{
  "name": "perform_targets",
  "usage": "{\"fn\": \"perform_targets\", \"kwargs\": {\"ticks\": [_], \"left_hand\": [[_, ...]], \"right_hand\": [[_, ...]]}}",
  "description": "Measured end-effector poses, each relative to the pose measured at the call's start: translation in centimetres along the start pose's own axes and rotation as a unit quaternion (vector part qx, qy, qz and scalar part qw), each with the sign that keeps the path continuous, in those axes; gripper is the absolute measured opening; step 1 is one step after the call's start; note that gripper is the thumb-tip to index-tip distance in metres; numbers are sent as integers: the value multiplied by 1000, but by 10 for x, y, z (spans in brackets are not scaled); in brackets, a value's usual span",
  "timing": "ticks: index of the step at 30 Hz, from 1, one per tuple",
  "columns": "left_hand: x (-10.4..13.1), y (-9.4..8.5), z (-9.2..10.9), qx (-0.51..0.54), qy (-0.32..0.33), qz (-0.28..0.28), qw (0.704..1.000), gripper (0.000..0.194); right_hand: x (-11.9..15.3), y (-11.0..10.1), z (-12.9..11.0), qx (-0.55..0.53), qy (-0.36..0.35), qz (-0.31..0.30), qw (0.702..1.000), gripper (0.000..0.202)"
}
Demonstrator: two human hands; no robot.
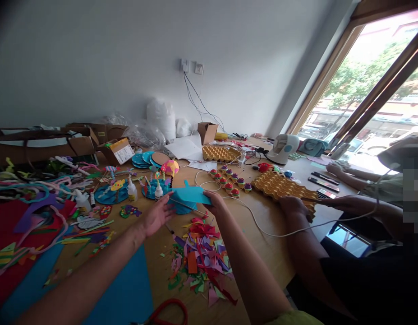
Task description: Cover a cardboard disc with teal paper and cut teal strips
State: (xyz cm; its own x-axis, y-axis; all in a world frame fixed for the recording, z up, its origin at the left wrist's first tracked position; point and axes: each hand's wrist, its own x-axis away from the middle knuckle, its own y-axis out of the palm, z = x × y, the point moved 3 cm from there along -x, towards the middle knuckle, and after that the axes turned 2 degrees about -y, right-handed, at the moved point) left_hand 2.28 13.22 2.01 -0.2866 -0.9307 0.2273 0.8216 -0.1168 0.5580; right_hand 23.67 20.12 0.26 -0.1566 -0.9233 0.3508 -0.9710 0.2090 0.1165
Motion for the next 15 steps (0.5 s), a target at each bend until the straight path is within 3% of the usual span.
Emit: {"fn": "perform_targets", "kwargs": {"ticks": [4, 10, 15], "left_hand": [[-21, 6, 1, 27, 60, -9, 998, 33], [-46, 2, -5, -23, 30, -4, 999, 30], [-57, 2, -3, -63, 38, 13, 997, 31]], "right_hand": [[8, -6, -2, 14, -25, 5, 1000, 30], [12, -11, -3, 65, -71, -37, 995, 27], [9, -18, 5, 168, -119, -34, 978, 30]]}}
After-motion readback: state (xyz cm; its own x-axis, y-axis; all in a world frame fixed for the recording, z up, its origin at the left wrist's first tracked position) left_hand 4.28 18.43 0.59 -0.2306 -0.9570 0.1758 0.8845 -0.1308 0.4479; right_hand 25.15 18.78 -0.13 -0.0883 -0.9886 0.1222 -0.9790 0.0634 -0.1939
